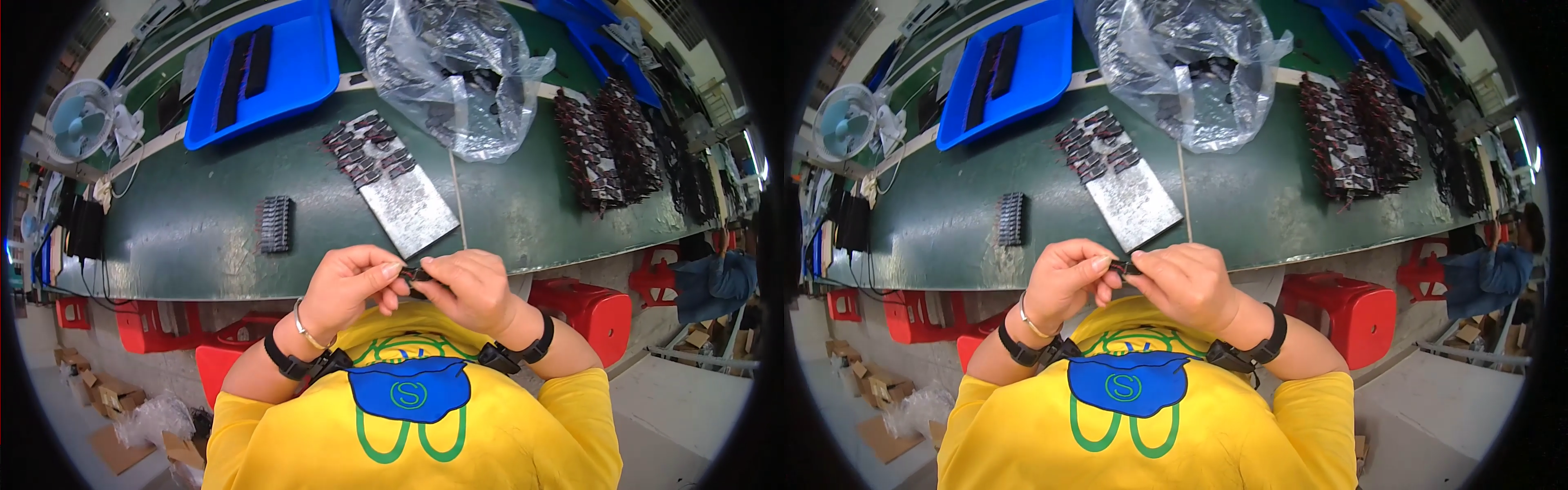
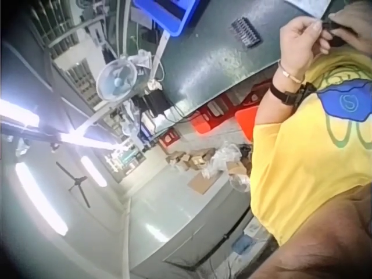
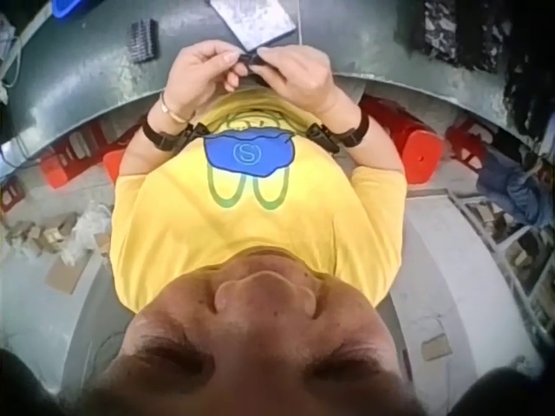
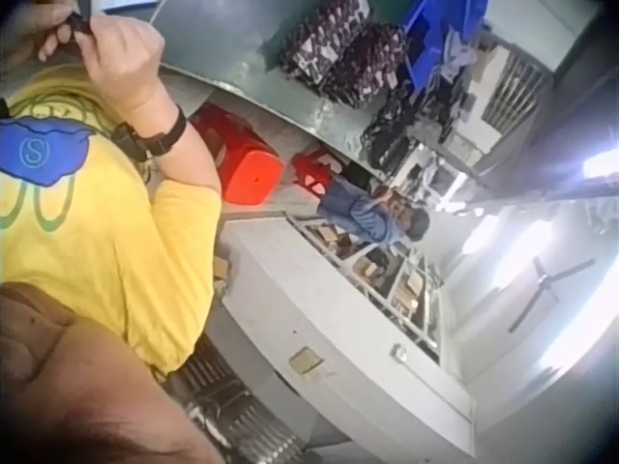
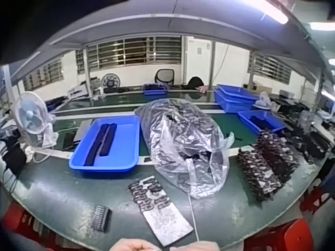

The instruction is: Manually placing small electronic components into a tray for assembly.

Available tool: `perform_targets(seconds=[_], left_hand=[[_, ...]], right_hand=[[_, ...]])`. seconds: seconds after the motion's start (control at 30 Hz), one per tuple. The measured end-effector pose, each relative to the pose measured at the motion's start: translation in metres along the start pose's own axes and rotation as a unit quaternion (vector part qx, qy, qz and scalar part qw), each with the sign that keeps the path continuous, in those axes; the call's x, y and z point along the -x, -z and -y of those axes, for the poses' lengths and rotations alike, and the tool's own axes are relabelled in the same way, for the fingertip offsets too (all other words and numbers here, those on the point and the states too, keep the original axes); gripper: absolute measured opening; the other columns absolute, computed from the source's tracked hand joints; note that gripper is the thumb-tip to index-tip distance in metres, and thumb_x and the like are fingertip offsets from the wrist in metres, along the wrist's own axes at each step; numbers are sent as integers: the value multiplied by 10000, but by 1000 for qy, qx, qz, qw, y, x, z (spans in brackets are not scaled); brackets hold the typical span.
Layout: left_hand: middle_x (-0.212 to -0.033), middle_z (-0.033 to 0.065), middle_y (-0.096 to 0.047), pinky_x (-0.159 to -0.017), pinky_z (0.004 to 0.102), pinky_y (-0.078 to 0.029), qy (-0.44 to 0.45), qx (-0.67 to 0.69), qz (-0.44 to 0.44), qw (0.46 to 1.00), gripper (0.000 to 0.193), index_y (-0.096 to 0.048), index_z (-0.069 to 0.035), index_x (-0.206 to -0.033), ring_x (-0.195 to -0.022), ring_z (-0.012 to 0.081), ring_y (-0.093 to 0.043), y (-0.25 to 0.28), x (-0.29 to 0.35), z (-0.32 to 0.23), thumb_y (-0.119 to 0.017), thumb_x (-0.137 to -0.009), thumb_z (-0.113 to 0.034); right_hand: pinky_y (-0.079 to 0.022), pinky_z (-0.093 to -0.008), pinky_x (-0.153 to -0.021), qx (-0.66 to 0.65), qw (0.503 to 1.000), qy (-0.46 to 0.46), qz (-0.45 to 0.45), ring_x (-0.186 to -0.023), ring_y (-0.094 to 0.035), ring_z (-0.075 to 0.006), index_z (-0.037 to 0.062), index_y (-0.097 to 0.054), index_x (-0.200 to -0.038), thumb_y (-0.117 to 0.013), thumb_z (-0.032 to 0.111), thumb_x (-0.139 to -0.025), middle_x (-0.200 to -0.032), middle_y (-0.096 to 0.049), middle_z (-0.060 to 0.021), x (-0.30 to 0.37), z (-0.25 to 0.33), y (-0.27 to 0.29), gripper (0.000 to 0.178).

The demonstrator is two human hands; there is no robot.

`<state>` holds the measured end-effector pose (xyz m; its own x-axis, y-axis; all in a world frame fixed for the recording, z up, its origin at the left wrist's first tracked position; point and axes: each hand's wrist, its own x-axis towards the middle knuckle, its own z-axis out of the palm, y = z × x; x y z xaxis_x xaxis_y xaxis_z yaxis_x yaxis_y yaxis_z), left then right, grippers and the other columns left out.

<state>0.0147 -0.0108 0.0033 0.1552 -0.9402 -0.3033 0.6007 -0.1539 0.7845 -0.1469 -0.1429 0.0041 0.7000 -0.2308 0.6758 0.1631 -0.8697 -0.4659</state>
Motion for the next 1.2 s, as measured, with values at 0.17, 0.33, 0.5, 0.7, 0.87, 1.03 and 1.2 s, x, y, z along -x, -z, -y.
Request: perform_targets(seconds=[0.17, 0.33, 0.5, 0.7, 0.87, 1.03, 1.2], left_hand=[[-804, 110, -672, -558, 241, -524, -19, 6, 5, 1000, 143, -620, 19, -955, -619, 124, -624, 4, -1, -3, -578, -922, -114], [-802, 116, -671, -560, 249, -528, -43, 16, -6, 999, 136, -620, 16, -950, -620, 131, -626, 11, 1, -4, -579, -921, -110], [-800, 120, -670, -564, 262, -531, -72, 10, -4, 997, 136, -620, 15, -954, -619, 136, -626, 19, 0, 1, -587, -918, -112], [-777, 155, -670, -529, 287, -541, -105, -35, -40, 993, 131, -623, 34, -932, -583, 176, -636, 18, 0, 8, -598, -903, -91], [-777, 157, -669, -539, 289, -543, -114, -32, -33, 992, 133, -625, 35, -933, -594, 177, -638, 20, 0, 8, -606, -899, -92], [-788, 157, -668, -552, 288, -545, -115, -20, -26, 993, 134, -625, 39, -935, -611, 173, -638, 21, 1, 8, -604, -900, -89], [-814, 129, -675, -597, 273, -547, -111, -14, -9, 994, 134, -629, 28, -960, -643, 140, -634, 23, 0, 8, -598, -910, -92]], right_hand=[[-507, -342, -563, -16, 998, -5, 53, -630, -636, -261, 12, -632, -908, -754, 117, -708, -760, -649, -102, -18, -3, 17, 257], [-502, -321, -582, 47, 997, -28, 46, -640, -629, -251, -6, -634, -948, -727, 105, -755, -794, -646, -128, -55, -43, 52, 242], [-512, -345, -677, 159, 970, -157, 96, -758, -648, -299, 31, -666, -974, -658, 111, -802, -882, -665, -162, -94, -129, 72, 190], [-507, -407, -781, 310, 894, -262, 189, -913, -638, -345, 46, -681, -993, -630, 125, -790, -974, -660, -194, -135, -180, 52, 224], [-517, -418, -825, 402, 846, -275, 217, -938, -642, -344, 51, -694, -967, -563, 61, -777, -1003, -665, -189, -148, -209, 34, 230], [-515, -426, -832, 413, 821, -302, 252, -950, -643, -334, 42, -691, -965, -564, 61, -778, -1000, -668, -182, -154, -213, 28, 228], [-518, -419, -807, 393, 843, -270, 248, -920, -643, -342, 50, -687, -947, -576, 68, -754, -961, -667, -190, -154, -205, 33, 223]])
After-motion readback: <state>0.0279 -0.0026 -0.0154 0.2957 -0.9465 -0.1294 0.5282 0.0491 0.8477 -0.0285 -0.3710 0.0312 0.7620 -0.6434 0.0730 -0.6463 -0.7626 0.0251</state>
